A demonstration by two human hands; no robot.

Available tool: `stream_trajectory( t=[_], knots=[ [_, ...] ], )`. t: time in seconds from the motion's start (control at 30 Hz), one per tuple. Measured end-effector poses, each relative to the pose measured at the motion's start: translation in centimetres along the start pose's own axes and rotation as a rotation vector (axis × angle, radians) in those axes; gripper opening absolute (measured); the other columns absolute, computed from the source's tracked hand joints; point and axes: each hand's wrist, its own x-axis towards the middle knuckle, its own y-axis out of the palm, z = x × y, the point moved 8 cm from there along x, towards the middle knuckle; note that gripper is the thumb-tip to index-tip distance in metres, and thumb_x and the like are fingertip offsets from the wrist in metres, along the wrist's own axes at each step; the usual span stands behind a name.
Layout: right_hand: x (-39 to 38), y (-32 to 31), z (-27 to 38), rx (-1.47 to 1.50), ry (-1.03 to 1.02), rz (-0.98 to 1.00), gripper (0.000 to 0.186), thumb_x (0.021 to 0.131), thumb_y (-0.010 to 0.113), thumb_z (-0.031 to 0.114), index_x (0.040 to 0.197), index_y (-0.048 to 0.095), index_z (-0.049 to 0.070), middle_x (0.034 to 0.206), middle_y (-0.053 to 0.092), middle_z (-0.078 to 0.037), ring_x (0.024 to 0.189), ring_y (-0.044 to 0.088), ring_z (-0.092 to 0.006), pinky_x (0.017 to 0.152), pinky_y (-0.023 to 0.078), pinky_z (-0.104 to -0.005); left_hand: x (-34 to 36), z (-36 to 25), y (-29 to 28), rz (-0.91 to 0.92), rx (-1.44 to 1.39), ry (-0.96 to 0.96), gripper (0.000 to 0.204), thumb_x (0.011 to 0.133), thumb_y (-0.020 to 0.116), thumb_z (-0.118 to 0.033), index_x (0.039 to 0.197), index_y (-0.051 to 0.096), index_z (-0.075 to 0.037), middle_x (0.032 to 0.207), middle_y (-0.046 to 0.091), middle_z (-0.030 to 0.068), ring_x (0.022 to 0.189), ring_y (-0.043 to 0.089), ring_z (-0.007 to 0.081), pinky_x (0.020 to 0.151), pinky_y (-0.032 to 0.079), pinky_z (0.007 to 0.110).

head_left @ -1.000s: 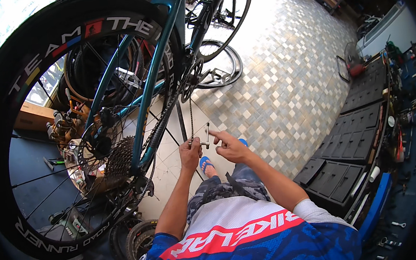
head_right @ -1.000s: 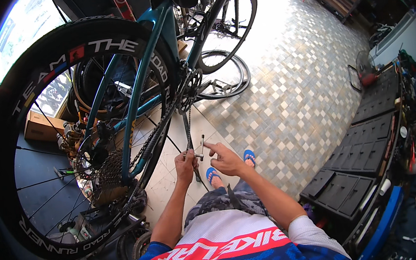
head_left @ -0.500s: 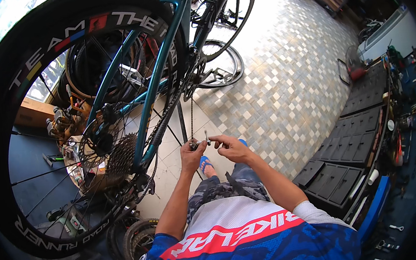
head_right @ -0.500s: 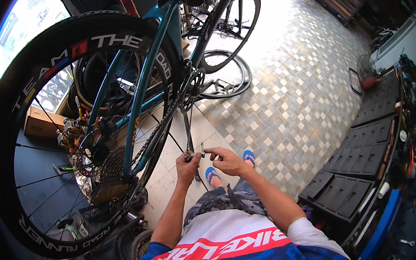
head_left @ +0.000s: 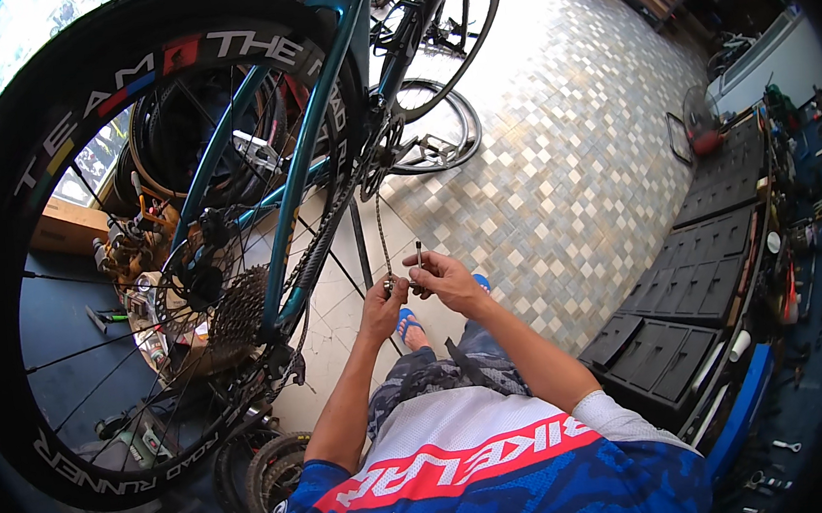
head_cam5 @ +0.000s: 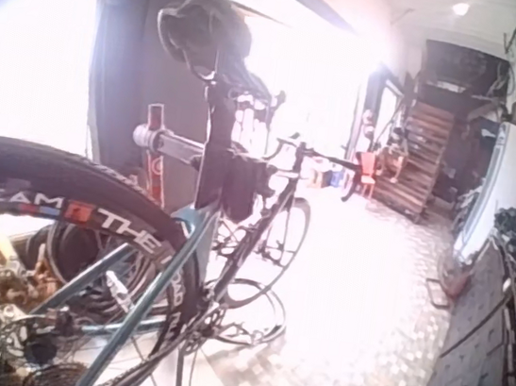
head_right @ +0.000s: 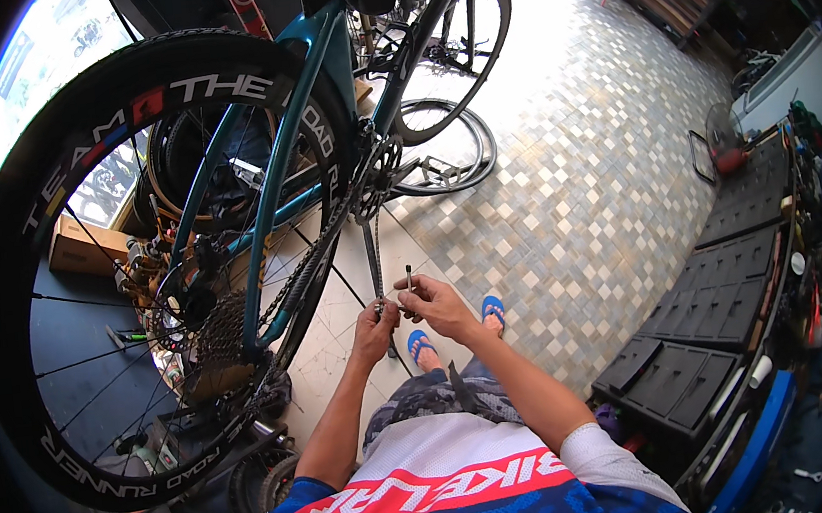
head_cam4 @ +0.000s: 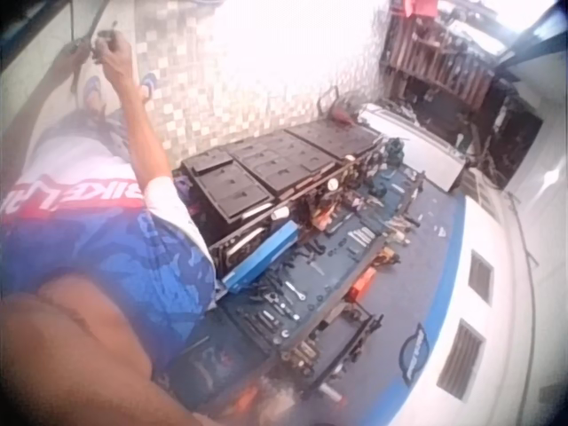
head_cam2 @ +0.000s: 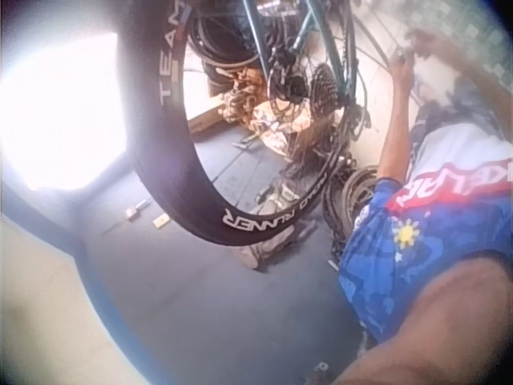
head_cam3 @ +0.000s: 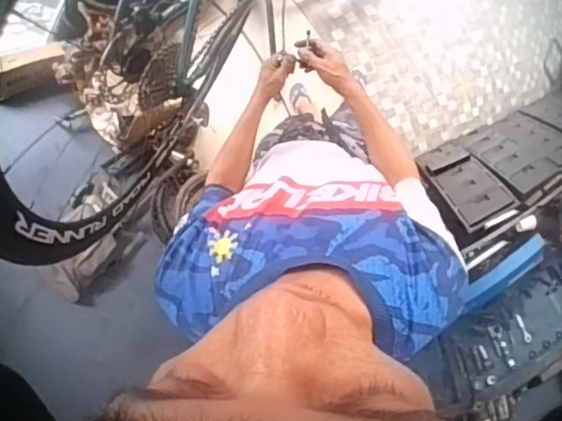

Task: The person works on a bicycle chain in a workshop, using a chain tool to adjust the chain and pliers to cut a link. The person manipulates the chain and tools with both hands while the bicycle is mounted on a stand.

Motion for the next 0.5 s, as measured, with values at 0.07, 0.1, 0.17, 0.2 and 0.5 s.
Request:
stream_trajectory(
  t=[0.07,0.1,0.17,0.2,0.5],
  knots=[
    [0.7,0.0,-0.5,-0.042,-0.028,-0.06,0.026,0.102,0.067,0.019,0.12,0.067,-0.001,0.096,0.07,-0.005,0.082,0.065,-0.0109,0.074,0.055,-0.0269,-0.2,-0.4,-0.7,-0.091,0.232,0.07,0.031,0.102,0.07,-0.034,0.101,0.065,-0.004,0.079,0.063,-0.0014,0.073,0.057,0.0078,0.068,0.047,0.025],
    [0.8,0.0,-0.9,-0.086,-0.028,-0.097,0.025,0.102,0.068,0.018,0.118,0.068,-0.001,0.097,0.07,-0.005,0.082,0.065,-0.0112,0.073,0.055,-0.0268,-0.5,-0.7,-1.1,-0.142,0.347,0.098,0.031,0.102,0.071,-0.033,0.105,0.065,-0.002,0.081,0.065,-0.0002,0.075,0.059,0.0091,0.07,0.048,0.026],
    [1.0,0.0,-2.2,-0.151,0.012,-0.157,0.022,0.1,0.07,0.016,0.115,0.069,0.0,0.099,0.073,-0.007,0.083,0.067,-0.012,0.07,0.056,-0.0272,-1.3,-0.4,-1.9,-0.228,0.305,0.053,0.034,0.099,0.074,-0.03,0.111,0.066,0.001,0.089,0.071,0.0064,0.083,0.067,0.0164,0.075,0.052,0.029],
    [1.0,0.4,-2.3,-0.198,-0.042,-0.156,0.023,0.099,0.07,0.015,0.116,0.07,0.0,0.099,0.073,-0.007,0.083,0.067,-0.012,0.07,0.056,-0.0269,-1.8,-0.3,-2.4,-0.27,0.286,0.03,0.037,0.098,0.075,-0.028,0.114,0.067,0.003,0.093,0.074,0.0097,0.088,0.07,0.02,0.078,0.054,0.031],
    [1.0,1.6,-3.2,-0.398,-0.215,-0.232,0.019,0.092,0.072,0.013,0.109,0.076,0.004,0.095,0.074,-0.014,0.086,0.073,-0.0246,0.077,0.057,-0.0344,-3.1,3.7,-4.3,-0.3,0.04,-0.314,0.037,0.091,0.076,-0.004,0.123,0.065,0.013,0.097,0.076,0.0144,0.079,0.072,0.017,0.069,0.06,0.029]
  ],
)
